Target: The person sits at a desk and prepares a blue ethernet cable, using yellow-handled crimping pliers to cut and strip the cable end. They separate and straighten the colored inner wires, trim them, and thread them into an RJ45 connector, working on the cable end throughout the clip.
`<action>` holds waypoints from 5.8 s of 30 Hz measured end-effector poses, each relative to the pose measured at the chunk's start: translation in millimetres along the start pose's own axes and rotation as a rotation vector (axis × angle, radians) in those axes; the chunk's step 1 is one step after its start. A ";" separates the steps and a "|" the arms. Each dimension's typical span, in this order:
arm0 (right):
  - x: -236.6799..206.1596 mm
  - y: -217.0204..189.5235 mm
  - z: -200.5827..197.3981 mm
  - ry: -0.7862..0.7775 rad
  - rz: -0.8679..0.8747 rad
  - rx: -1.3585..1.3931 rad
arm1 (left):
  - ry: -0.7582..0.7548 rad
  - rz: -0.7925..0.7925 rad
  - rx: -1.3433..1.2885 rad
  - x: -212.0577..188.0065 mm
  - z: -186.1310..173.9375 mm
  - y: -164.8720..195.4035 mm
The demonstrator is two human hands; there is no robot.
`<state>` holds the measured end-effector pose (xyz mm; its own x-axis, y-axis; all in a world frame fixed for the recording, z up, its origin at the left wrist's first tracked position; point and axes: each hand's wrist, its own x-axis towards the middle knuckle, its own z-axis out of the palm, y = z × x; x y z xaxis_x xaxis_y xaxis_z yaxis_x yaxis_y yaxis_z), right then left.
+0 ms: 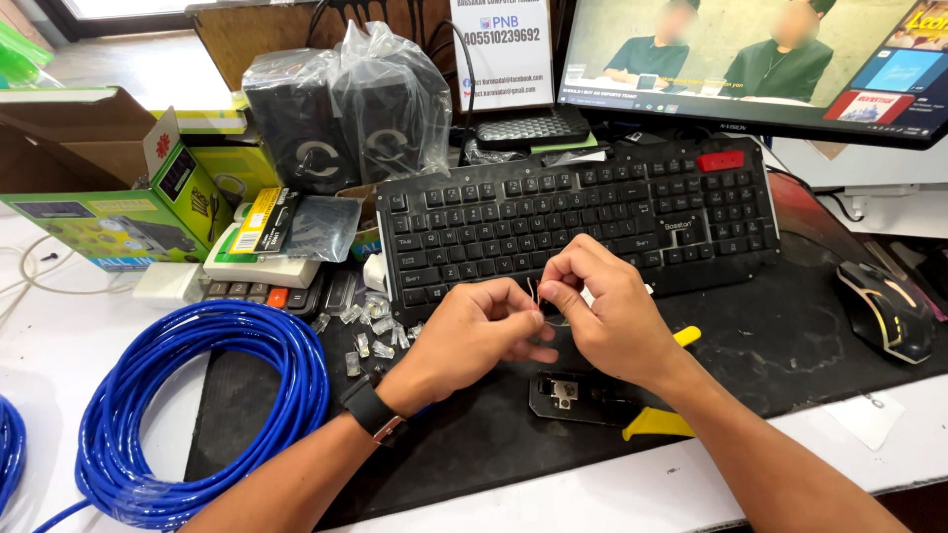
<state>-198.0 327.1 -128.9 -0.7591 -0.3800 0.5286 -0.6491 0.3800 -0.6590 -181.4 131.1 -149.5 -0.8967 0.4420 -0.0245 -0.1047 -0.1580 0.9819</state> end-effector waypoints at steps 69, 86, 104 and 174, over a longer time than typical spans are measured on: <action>-3.4 13.7 9.6 -0.045 0.147 0.129 | 0.075 0.125 0.408 -6.4 5.8 8.8; -5.2 14.6 11.0 -0.035 0.214 0.345 | 0.060 -0.067 0.069 3.4 -6.1 0.4; -8.1 -17.7 16.3 -0.127 -0.473 -0.496 | 0.137 -0.148 -0.229 6.7 -15.4 0.3; -2.8 -1.8 2.8 0.012 0.355 0.006 | 0.369 0.073 0.350 -6.1 -1.3 18.1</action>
<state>-194.6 325.1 -130.8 -0.9378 -0.2151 0.2726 -0.3447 0.4814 -0.8059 -178.4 124.4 -131.9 -0.9950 0.0900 0.0434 0.0572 0.1565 0.9860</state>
